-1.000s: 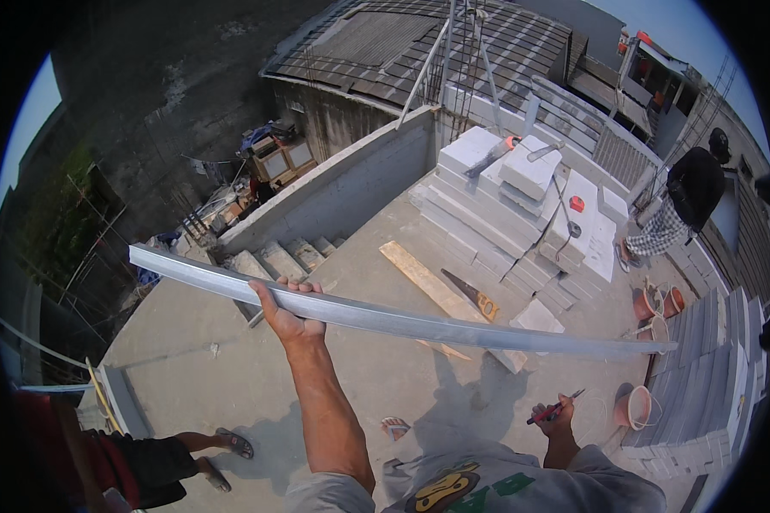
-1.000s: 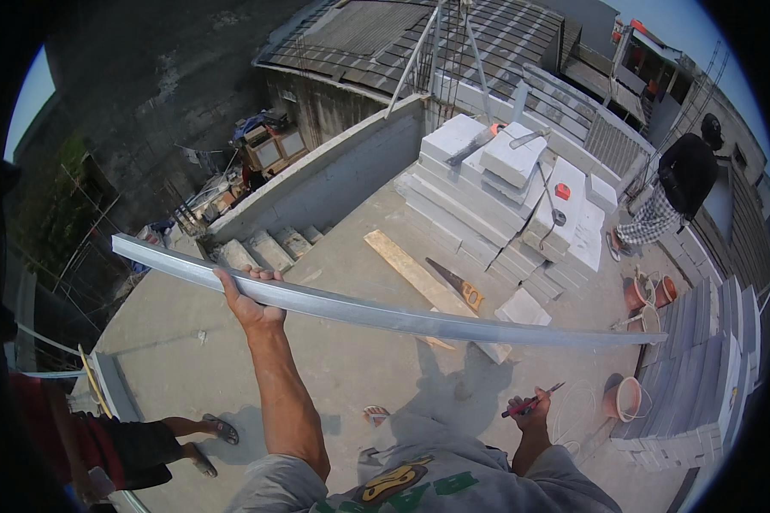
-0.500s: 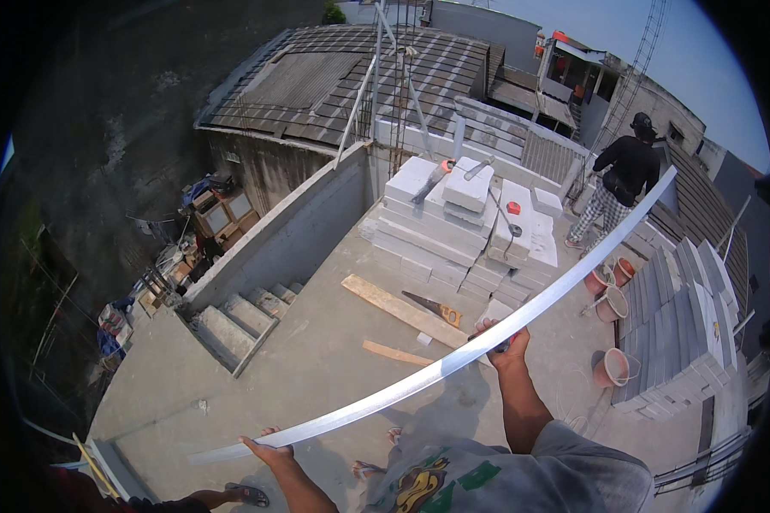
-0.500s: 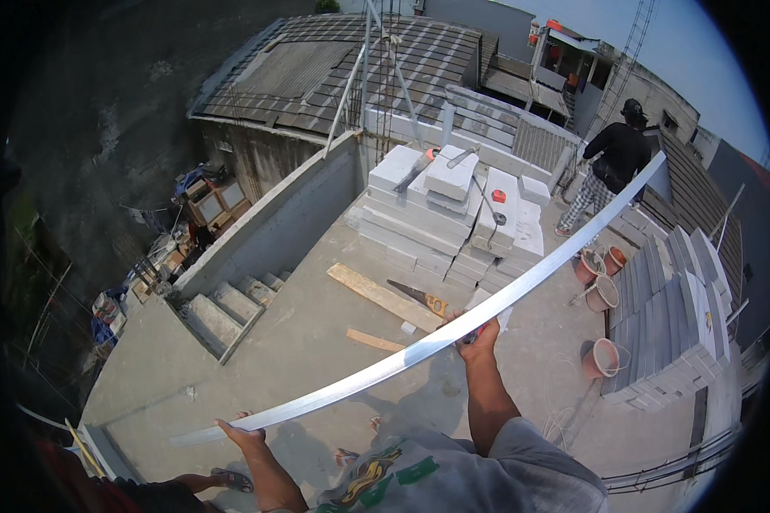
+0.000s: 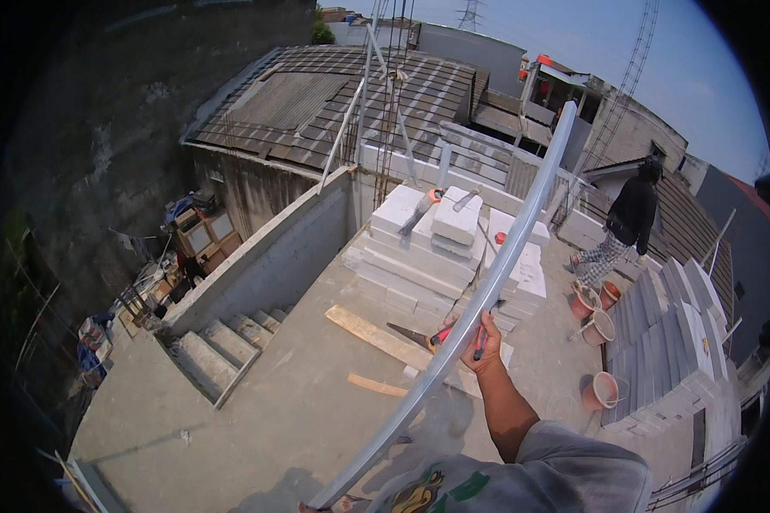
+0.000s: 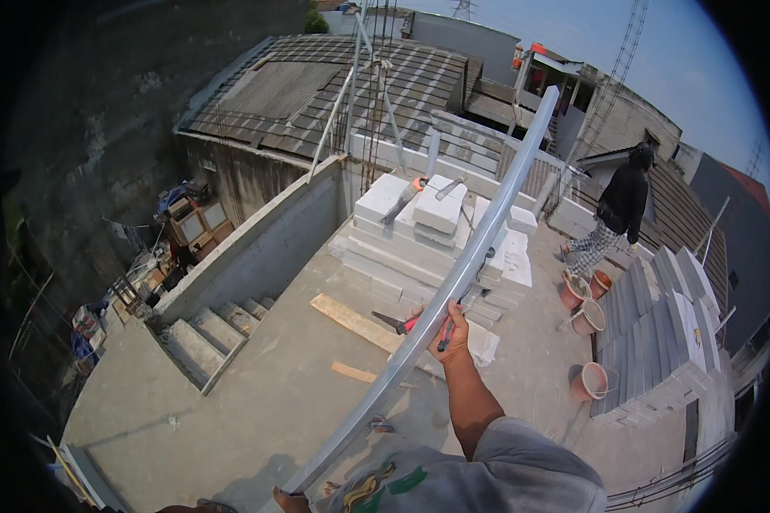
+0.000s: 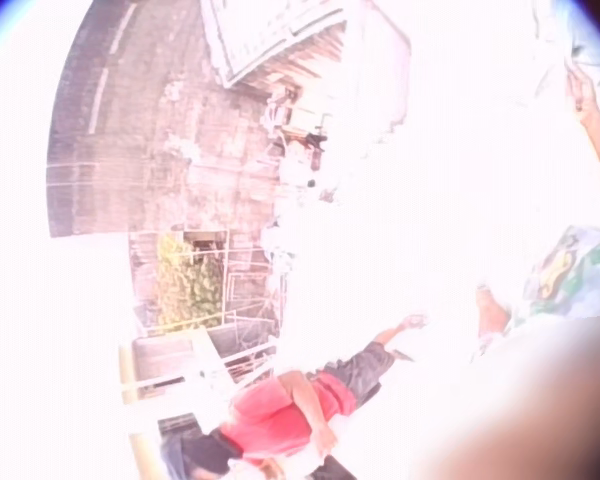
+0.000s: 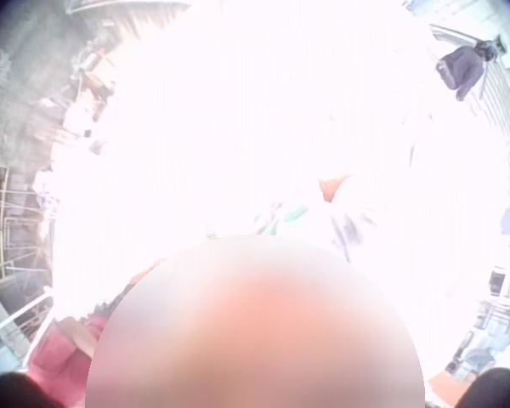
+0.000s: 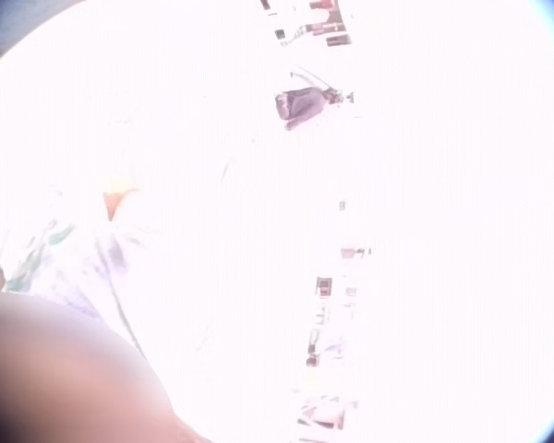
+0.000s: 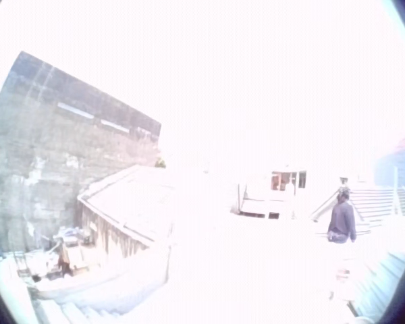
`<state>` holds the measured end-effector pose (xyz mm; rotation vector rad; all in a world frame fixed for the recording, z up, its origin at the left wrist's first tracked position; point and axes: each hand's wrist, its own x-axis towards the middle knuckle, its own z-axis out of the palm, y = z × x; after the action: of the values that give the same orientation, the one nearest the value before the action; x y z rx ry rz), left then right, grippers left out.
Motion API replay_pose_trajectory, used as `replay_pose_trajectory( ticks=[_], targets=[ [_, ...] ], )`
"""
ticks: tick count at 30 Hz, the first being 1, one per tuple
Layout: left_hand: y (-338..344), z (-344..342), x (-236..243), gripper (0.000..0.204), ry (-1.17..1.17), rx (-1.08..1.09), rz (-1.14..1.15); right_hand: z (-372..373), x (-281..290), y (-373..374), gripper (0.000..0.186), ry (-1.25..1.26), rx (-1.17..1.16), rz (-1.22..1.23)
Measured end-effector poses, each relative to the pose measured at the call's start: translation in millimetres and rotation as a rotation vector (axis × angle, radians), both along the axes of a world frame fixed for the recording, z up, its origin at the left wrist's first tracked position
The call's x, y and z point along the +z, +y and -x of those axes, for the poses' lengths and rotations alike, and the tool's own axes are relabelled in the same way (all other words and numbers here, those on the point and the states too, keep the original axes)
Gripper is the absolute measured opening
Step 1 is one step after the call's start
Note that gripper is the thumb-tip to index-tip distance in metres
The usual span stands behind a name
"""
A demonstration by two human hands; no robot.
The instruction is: The person uses tin snips to cut a long white metal profile into shorter pieces on a rooftop construction site. The person repeatedly positions the profile, cuts it, and places the cut pieces on the ground. Other workers are visible in the background.
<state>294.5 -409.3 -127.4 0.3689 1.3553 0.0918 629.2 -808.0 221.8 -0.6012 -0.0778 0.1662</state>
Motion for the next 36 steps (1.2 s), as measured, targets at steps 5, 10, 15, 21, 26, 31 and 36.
replay_pose_trajectory(
  ticks=[5, 10, 15, 21, 26, 31, 36],
  targets=[
    [-28.8, -66.3, 9.6, 0.071, 0.076, -0.127, -0.006, -91.9, -92.6, 2.8, 0.054, 0.209, 0.105, 0.056],
    [-60.7, -118.5, 10.0, 0.066, 0.142, -0.236, 0.013, -149.8, -156.6, 1.0, 0.052, 0.387, 0.13, 0.049],
    [-89.9, -149.5, 4.5, 0.062, 0.189, -0.292, 0.111, -183.2, -201.8, 2.2, 0.045, 0.594, 0.068, 0.089],
    [-125.0, -221.1, 50.6, 0.066, 0.182, -0.421, -0.056, -200.9, -245.7, -10.8, 0.032, 0.65, 0.088, 0.069],
    [-108.2, -272.8, 111.6, 0.062, 0.127, -0.639, -0.276, -198.3, -280.7, -9.5, 0.03, 0.775, -0.054, 0.178],
    [-85.8, -268.4, 136.5, 0.068, 0.192, -0.66, -0.366, -199.6, -310.1, -3.0, 0.026, 0.859, -0.06, 0.124],
    [-73.2, -209.3, 107.1, 0.068, 0.397, -0.81, -0.395, -202.7, -330.2, -10.1, 0.025, 0.829, -0.033, 0.071]
  ],
)
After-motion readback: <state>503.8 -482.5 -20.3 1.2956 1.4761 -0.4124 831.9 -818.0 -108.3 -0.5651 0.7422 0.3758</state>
